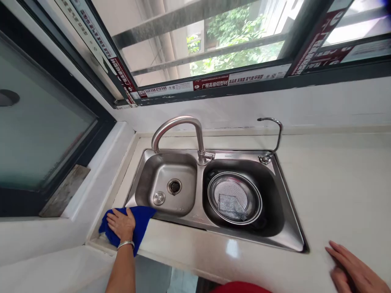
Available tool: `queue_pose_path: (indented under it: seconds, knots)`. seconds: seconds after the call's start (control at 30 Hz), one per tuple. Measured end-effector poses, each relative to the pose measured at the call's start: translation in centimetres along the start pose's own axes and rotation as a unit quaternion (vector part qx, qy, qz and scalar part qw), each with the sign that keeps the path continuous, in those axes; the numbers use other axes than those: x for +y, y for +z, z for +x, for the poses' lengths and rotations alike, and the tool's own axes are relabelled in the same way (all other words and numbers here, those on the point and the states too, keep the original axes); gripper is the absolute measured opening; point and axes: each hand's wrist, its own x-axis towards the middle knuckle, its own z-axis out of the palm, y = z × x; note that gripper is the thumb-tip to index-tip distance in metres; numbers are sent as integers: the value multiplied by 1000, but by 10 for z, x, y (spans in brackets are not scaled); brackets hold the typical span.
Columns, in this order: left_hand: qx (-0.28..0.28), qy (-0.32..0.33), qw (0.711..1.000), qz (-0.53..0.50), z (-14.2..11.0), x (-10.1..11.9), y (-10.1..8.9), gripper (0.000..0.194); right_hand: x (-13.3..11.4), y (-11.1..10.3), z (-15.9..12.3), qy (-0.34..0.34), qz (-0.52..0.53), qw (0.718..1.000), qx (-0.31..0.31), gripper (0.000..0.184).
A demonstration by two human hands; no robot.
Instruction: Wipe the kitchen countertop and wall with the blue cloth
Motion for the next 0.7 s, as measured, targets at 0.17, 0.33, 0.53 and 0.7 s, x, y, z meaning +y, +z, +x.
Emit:
queue_pose_path:
  seconds: [0.17, 0.33, 0.53, 0.7]
  knots:
    - [2, 2, 1000, -12, -9, 12, -3, 72, -7, -1, 5, -3, -35, 999, -6, 54]
    - [-29, 87, 996, -17, -48, 30, -12, 60, -4, 3, 4, -6, -34, 999, 4, 48]
    - [-60, 225, 972, -26, -125, 65, -38, 52, -13, 4, 9, 12, -15, 1000, 16, 45]
    - [-40, 309, 949, -56, -187, 93, -49, 54, -22, 4, 15, 41, -37, 998, 25, 45]
